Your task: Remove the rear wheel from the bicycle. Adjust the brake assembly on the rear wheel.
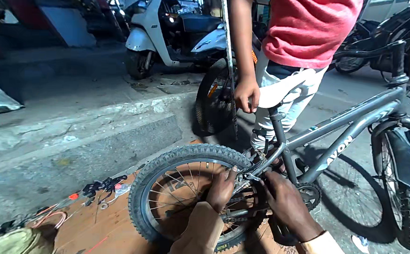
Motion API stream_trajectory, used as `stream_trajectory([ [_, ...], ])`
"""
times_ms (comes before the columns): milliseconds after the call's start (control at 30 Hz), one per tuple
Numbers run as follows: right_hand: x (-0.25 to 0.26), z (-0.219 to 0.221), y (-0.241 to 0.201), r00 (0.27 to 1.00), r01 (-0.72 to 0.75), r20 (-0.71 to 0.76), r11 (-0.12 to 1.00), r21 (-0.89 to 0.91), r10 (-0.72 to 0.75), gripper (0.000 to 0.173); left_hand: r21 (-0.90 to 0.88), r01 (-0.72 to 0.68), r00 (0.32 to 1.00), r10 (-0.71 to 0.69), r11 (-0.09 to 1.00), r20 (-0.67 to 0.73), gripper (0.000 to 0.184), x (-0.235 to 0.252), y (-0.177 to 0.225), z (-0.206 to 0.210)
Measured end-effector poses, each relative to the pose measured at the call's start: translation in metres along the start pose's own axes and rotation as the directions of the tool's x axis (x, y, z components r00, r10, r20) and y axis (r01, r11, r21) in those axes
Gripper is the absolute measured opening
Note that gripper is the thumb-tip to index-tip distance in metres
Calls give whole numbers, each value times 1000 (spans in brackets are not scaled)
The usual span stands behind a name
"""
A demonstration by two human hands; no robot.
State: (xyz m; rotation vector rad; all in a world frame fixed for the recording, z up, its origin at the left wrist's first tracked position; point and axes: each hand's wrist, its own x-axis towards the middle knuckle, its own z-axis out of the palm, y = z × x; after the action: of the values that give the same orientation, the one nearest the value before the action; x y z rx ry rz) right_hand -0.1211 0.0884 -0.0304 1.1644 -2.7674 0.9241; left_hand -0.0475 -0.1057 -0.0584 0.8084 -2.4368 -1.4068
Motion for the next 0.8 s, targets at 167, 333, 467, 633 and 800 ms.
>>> stream_trajectory([
  [167,15,-11,-9,963,233,-63,927,-293,-262,8,-115,-118,988,128,986,85,54,-2,-13,1],
  [333,28,-17,-18,940,321,22,860,-396,-340,9,-241,-242,942,287,940,176,49,-2,-29,-1],
  [467,33,-24,-31,920,372,52,828,-420,-388,3,-237,-242,941,287,941,178,46,0,-29,-2],
  [633,40,-27,-42,936,351,140,839,-416,-323,2,-356,-201,939,283,913,197,41,3,-31,-2],
  [800,29,-22,-30,975,221,68,921,-322,-211,8,-376,-55,979,125,925,164,54,3,-22,-4],
])
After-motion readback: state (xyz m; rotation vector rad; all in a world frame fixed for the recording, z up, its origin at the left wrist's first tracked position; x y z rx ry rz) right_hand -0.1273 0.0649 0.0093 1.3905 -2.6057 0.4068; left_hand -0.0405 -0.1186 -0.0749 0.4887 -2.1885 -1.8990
